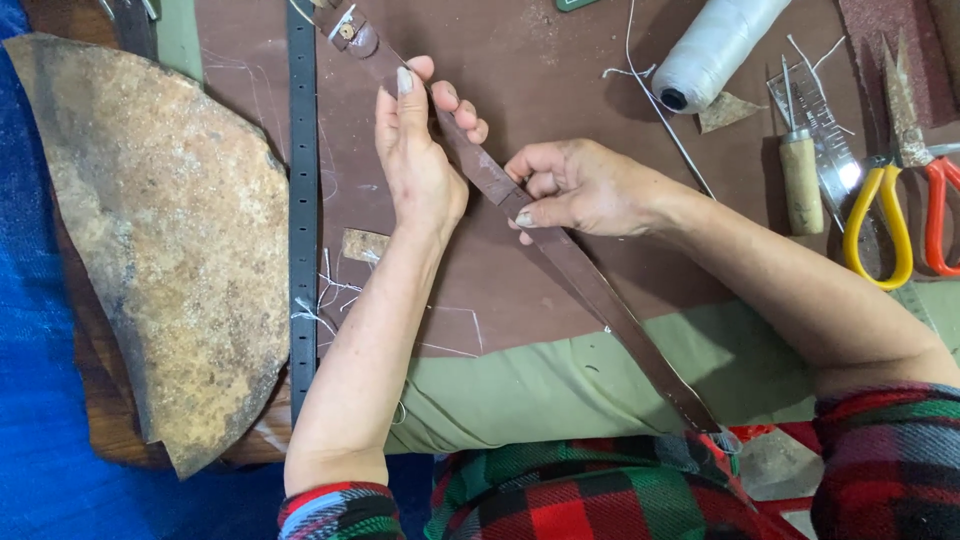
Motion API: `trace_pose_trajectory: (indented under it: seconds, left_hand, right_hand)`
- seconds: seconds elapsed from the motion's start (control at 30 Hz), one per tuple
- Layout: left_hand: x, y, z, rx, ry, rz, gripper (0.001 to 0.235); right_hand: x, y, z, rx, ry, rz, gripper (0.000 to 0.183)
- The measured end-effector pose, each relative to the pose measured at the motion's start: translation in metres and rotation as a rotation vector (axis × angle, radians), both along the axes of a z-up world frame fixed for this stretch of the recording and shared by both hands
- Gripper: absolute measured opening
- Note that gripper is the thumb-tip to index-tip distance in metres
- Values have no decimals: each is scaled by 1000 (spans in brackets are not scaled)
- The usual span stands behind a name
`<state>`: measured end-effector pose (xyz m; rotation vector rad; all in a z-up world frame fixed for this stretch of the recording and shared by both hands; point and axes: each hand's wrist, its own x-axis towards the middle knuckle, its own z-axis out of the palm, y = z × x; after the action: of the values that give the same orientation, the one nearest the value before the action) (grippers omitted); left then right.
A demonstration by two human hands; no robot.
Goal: Attaching a buckle to a leather strap and trimming the excess leather with scissors.
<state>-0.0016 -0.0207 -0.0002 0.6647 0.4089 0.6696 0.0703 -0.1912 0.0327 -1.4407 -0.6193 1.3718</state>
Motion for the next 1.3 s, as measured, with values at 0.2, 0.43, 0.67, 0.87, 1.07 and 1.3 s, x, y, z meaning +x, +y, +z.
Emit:
trace_pose_trajectory:
  seconds: [0.2, 0.43, 0.67, 0.87, 1.07, 1.3]
  left_hand:
    - [-2, 1, 7, 1, 25, 21, 31]
    - [-1, 27, -4, -4, -50, 67, 26]
    - [-2, 46, -3, -60, -40, 133, 31]
    - [-6, 56, 0, -16, -66, 136, 26]
    - [-6, 56, 6, 6, -31, 106, 33]
    - [-2, 63, 0, 139, 5, 217, 32]
  right_hand:
    - [-6, 1, 1, 28, 41, 5, 30]
    - [-13, -2, 28, -9, 59, 139, 44]
    - [-10, -12, 43, 64, 11, 406, 14]
    - [-6, -18, 47, 228, 8, 441, 12]
    - [5, -16, 46, 179, -47, 408, 19]
    - [8, -4, 58, -326, -458, 424, 17]
